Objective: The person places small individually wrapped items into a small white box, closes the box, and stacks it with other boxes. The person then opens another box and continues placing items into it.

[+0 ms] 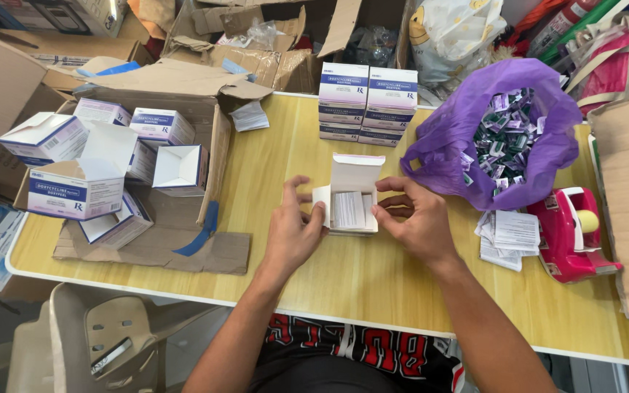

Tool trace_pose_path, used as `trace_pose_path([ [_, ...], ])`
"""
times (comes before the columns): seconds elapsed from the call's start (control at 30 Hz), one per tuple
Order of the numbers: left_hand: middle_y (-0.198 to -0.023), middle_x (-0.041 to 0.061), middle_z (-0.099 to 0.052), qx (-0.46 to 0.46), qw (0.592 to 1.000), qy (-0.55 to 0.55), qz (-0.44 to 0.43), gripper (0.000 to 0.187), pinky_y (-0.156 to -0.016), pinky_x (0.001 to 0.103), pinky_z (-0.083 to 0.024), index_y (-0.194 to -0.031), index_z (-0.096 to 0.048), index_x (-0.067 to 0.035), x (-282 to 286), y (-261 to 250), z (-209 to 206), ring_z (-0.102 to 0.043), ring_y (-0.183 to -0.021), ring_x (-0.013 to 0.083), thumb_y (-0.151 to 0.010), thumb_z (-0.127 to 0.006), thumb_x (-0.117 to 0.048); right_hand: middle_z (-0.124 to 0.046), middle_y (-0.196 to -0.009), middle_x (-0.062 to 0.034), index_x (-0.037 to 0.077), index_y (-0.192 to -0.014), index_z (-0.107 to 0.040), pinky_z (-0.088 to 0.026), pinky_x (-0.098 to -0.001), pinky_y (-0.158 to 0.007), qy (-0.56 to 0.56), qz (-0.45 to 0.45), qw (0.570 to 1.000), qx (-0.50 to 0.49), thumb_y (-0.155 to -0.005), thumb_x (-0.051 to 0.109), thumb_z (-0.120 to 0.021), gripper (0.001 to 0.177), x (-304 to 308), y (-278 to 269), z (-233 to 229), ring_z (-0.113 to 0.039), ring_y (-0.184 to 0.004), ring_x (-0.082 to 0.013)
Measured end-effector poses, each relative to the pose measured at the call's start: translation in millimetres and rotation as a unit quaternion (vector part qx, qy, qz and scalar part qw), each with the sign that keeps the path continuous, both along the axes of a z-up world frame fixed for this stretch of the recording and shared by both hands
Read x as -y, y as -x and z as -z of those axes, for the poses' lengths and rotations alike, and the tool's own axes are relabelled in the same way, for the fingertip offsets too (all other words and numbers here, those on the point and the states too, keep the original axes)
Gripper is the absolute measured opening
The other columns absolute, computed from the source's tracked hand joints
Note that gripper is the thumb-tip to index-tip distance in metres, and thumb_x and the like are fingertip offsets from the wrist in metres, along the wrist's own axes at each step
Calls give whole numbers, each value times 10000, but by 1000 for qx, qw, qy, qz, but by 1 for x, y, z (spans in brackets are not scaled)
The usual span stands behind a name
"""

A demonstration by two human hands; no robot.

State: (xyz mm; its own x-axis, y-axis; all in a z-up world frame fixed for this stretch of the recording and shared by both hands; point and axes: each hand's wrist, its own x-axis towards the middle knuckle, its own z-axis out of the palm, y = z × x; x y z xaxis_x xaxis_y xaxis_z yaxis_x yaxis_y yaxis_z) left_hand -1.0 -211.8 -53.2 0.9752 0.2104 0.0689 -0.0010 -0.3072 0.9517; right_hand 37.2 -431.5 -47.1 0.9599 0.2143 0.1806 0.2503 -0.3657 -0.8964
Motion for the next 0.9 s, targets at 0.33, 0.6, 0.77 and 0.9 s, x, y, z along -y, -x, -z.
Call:
trace_pose_path([
  [0.33,-1098,101,-693,120,988,-85,49,215,-746,286,-617,-1212,-687,-22,7,7,11,-731,-842,158,-1004,-692,-77,-661,-1209,-78,45,-1352,-657,-616,-262,-792,-64,-61,994,-59,-859,-9,-720,500,2,-5,4,-681,-905,-95],
  [0.6,-1220,165,-668,112,987,-61,102,528,-734,296,-637,-1331,-596,13,4,6,-1,-713,-827,180,-825,-724,-72,-618,-1335,-57,17,-1194,-681,-590,-268,-829,-95,-113,978,-145,-883,110,-760,333,16,-17,13,-700,-931,-121],
  [0.77,-1148,160,-724,41,988,-103,107,597,-721,317,-627,-1413,-613,-41,3,2,2,-739,-813,219,-849,-771,-160,-747,-1082,-113,52,-1287,-685,-573,-272,-811,-53,-104,979,-167,-921,161,-764,389,16,-16,13,-693,-904,-103],
  [0.9,-1304,224,-635,93,979,-132,122,663,-881,393,-605,-1444,-534,-3,5,-11,2,-707,-1107,333,-896,-790,-276,-712,-1114,-45,61,-1348,-654,-577,-275,-767,-34,-48,998,-32,-954,184,-713,417,10,-12,9,-682,-880,-99],
])
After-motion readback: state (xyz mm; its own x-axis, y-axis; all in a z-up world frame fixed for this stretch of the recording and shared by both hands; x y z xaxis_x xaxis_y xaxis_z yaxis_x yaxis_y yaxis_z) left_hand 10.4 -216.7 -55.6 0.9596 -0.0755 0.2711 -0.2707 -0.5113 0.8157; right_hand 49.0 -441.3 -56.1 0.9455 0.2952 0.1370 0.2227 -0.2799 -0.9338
